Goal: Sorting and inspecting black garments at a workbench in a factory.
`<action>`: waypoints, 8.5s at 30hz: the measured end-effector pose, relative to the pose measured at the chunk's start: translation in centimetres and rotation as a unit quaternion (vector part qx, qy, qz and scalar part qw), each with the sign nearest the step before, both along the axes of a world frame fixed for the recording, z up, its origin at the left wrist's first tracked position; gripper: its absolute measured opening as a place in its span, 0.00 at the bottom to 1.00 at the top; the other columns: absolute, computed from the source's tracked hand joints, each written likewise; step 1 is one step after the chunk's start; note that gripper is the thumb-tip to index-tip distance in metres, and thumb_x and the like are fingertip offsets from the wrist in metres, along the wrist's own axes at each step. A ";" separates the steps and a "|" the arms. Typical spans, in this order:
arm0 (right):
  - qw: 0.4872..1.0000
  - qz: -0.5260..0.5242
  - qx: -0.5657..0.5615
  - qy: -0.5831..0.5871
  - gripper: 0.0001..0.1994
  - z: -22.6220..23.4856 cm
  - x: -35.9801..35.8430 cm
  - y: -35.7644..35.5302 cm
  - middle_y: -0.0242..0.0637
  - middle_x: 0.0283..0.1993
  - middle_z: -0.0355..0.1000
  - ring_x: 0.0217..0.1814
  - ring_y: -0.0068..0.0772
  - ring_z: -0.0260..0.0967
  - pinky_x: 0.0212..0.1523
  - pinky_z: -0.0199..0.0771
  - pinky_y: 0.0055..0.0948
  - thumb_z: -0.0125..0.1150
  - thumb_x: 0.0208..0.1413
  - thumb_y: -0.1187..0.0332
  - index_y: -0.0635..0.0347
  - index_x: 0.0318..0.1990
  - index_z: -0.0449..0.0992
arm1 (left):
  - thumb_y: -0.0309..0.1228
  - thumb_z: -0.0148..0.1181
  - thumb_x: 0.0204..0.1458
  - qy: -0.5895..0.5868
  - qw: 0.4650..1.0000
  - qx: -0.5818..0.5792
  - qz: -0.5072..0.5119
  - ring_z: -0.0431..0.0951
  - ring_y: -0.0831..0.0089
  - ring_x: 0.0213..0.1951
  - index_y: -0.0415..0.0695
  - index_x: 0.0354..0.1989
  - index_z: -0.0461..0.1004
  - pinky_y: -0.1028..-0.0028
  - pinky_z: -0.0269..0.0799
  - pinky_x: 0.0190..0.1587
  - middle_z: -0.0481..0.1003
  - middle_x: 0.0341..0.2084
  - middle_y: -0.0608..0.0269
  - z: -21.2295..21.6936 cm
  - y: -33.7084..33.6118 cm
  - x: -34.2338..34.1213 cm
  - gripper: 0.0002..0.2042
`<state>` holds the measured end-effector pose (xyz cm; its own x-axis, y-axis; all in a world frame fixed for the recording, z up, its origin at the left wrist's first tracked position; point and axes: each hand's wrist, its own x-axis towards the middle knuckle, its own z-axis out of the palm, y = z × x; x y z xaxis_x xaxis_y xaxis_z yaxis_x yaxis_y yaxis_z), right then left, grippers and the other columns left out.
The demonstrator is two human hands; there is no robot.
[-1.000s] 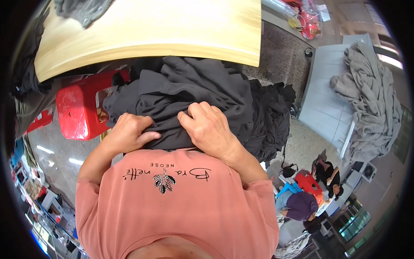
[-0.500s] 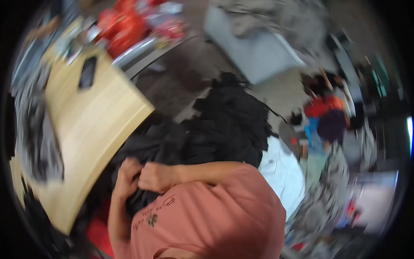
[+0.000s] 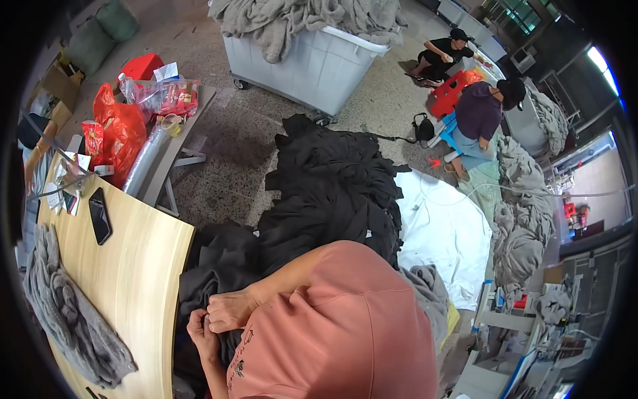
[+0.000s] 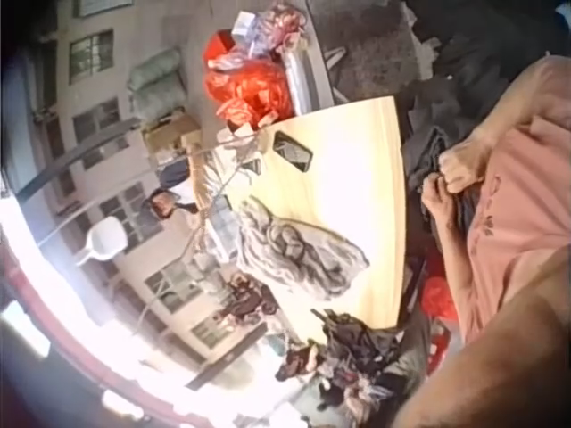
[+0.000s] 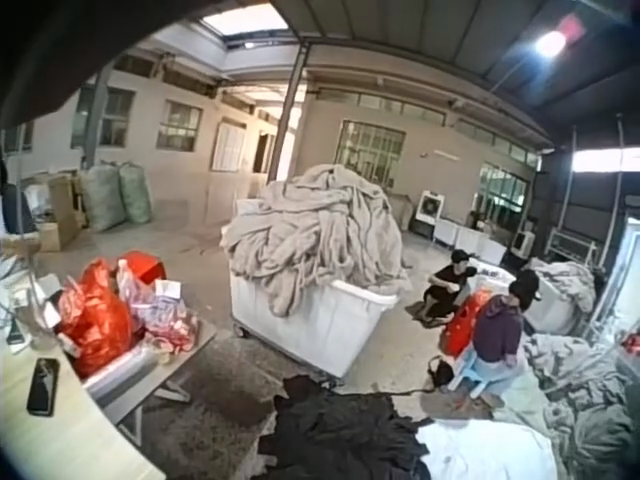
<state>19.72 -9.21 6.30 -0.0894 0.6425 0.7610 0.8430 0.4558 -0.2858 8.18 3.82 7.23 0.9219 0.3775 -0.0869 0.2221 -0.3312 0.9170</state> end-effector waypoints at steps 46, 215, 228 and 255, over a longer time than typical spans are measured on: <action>0.996 0.039 -0.012 0.076 0.09 1.0 0.5 3.5 0.26 0.18 0.63 0.27 0.31 0.60 0.36 0.52 0.36 0.59 0.38 0.65 0.51 0.17 0.65 | 0.21 0.48 0.45 0.062 0.993 -0.078 0.061 0.59 0.76 0.24 0.35 0.24 0.65 0.75 0.54 0.27 0.61 0.20 0.63 6.6 -0.8 -3.4 0.02; 0.936 0.071 -0.304 0.165 0.08 3.5 -0.3 3.8 0.37 0.26 0.68 0.26 0.39 0.65 0.26 0.64 0.30 0.57 0.37 0.82 0.62 0.27 0.70 | 0.19 0.58 0.43 -0.091 0.931 -0.298 0.190 0.68 0.87 0.27 0.36 0.28 0.75 0.84 0.65 0.30 0.74 0.22 0.70 -0.3 -1.7 -4.6 0.03; 0.892 0.063 -0.427 0.131 0.06 3.1 0.2 4.3 0.43 0.24 0.67 0.26 0.46 0.66 0.25 0.64 0.34 0.59 0.40 0.75 0.64 0.27 0.69 | 0.16 0.54 0.43 -0.073 0.948 -0.175 0.255 0.70 0.85 0.28 0.35 0.28 0.74 0.83 0.66 0.32 0.75 0.23 0.66 -0.5 -3.0 -4.9 0.05; 0.971 0.007 -0.212 0.110 0.05 2.8 -0.9 3.5 0.40 0.18 0.63 0.18 0.41 0.63 0.19 0.62 0.32 0.54 0.34 0.80 0.63 0.24 0.68 | 0.14 0.55 0.33 -0.180 0.919 0.224 0.271 0.71 0.62 0.24 0.38 0.26 0.71 0.71 0.64 0.29 0.71 0.20 0.57 0.5 -3.6 -3.6 0.10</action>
